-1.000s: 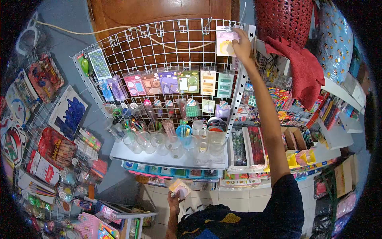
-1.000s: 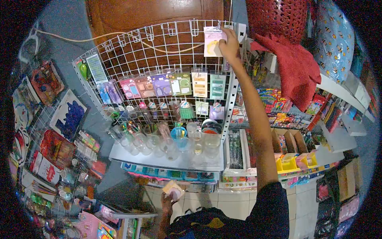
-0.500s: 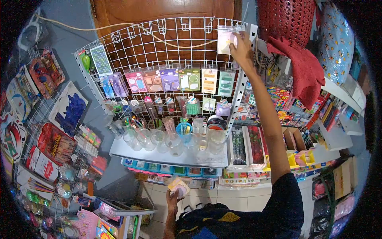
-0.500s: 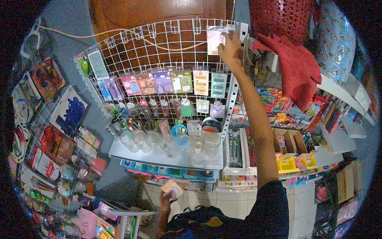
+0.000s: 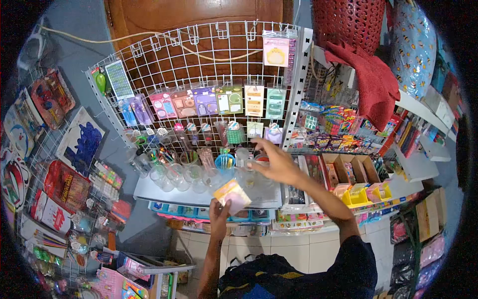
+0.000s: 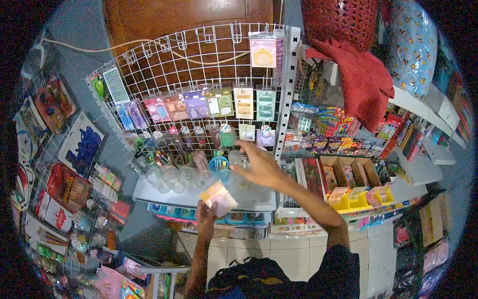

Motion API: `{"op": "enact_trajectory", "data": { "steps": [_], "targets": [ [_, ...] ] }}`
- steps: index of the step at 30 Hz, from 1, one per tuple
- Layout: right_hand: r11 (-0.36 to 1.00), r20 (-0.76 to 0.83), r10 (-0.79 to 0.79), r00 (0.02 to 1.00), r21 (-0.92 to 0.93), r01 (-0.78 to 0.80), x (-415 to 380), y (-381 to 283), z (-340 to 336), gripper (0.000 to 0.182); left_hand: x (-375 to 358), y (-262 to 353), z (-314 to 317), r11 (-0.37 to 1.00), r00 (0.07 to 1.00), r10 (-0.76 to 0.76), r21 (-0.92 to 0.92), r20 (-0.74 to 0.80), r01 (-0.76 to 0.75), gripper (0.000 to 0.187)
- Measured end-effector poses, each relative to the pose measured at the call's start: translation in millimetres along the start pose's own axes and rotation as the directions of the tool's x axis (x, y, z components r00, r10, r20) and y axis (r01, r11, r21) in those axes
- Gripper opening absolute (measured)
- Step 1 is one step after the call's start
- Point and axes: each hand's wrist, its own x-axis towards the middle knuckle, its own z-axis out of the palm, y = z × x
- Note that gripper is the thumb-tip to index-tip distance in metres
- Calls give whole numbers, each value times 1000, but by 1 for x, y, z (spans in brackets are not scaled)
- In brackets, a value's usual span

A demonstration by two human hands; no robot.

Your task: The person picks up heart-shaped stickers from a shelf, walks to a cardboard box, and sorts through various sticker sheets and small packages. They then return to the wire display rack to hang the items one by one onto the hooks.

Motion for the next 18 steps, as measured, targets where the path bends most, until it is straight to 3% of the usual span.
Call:
{"op": "enact_trajectory", "data": {
  "steps": [5, 6, 9, 13, 14, 15, 18],
  "targets": [
    [910, 81, 156, 984, 376, -176, -46, -1, 38, 58, 15, 30, 40, 997, 988, 31, 65, 151, -41, 20],
    [854, 159, 204, 966, 453, -255, -52, -2, 39, 58, 15, 34, 48, 1000, 981, 13, 20, 193, -18, 21],
    [658, 114, 237, 965, 712, -246, -55, -2, 39, 61, 21, 31, 52, 991, 980, -21, 131, 197, -5, 23],
    [842, -58, 165, 985, 528, -110, -29, 7, 2, 66, 18, 19, 41, 995, 951, -91, -13, 296, 99, 33],
    [813, -28, 232, 972, 555, -178, -14, -5, -20, 62, 19, -3, 24, 994, 941, -105, 56, 320, 92, 42],
    [894, -111, 134, 985, 443, -72, -4, 10, -29, 55, 14, -18, 9, 985, 941, -170, 57, 291, 160, 43],
    [856, -239, 171, 956, 517, -24, 37, 13, -75, 54, -10, -69, -42, 936, 923, -352, 53, 156, 348, 43]
  ]
}}
